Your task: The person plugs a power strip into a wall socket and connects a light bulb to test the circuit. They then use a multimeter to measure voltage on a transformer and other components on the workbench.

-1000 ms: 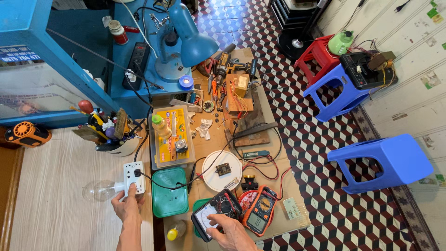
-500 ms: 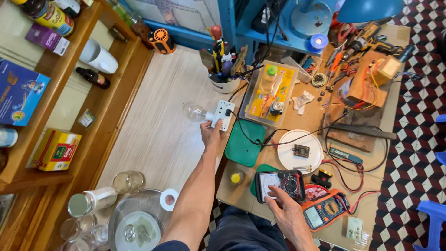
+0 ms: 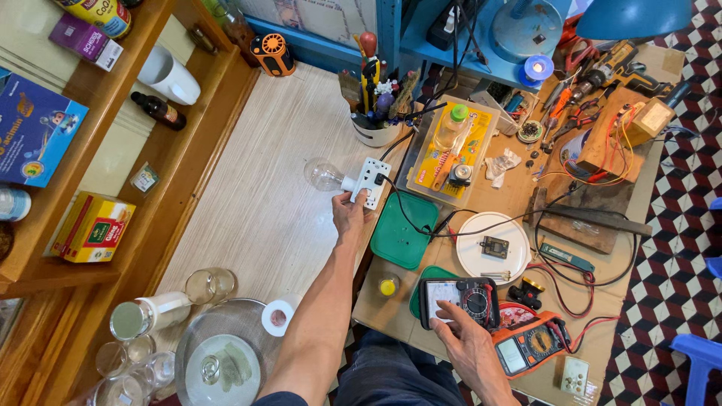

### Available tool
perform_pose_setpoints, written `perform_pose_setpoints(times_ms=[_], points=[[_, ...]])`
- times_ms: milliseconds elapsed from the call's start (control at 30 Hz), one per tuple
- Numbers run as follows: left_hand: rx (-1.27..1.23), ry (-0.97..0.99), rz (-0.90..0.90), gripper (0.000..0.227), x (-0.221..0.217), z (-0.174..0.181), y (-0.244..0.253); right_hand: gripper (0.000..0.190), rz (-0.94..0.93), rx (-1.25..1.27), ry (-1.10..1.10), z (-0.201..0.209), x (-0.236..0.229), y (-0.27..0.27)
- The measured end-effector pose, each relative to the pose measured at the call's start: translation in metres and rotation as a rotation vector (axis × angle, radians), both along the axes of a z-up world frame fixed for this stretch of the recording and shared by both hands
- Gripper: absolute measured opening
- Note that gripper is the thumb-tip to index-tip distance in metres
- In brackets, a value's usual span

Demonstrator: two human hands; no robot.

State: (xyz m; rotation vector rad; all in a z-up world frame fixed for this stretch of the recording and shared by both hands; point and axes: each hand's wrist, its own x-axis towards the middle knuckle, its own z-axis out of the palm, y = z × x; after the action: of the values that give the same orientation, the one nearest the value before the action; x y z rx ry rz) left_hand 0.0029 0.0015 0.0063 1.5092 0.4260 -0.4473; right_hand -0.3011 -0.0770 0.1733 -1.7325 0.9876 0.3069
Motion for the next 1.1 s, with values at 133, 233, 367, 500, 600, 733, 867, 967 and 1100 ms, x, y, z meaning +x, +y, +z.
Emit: perform_pose_setpoints(times_ms=[133,233,367,500,600,733,867,967,1100], points=[[0.056,0.018,-0.004,0.052,0.001,0.001,0.000,0.049,-0.026,0.004,0.036,-0.001,-0.001,0.000],[0.033,0.000,-0.010,0.058,0.001,-0.005,0.002,0.049,-0.031,0.001,-0.003,-0.005,-0.002,0.002],[-0.010,0.020,0.013,0.063,0.003,-0.016,0.002,0.048,-0.028,0.000,0.004,-0.007,0.000,0.005],[-0.020,0.029,0.025,0.064,0.004,-0.023,0.003,0.048,-0.019,-0.002,0.011,-0.005,0.005,0.012],[-0.045,0.048,0.030,0.064,0.004,-0.026,0.003,0.048,-0.037,0.003,0.029,-0.004,0.006,0.016],[-0.104,0.072,0.048,0.066,0.006,-0.030,0.001,0.048,-0.030,0.000,0.025,-0.005,0.006,0.018],[-0.107,0.085,0.048,0.067,0.008,-0.042,0.001,0.048,-0.089,0.075,0.099,-0.001,0.007,0.018],[-0.020,0.062,0.009,0.067,0.009,-0.063,0.004,0.046,-0.135,0.109,0.065,-0.003,0.002,0.026],[0.086,-0.058,-0.101,0.071,0.008,-0.056,0.010,0.044,-0.129,0.039,-0.253,-0.005,-0.029,0.020]])
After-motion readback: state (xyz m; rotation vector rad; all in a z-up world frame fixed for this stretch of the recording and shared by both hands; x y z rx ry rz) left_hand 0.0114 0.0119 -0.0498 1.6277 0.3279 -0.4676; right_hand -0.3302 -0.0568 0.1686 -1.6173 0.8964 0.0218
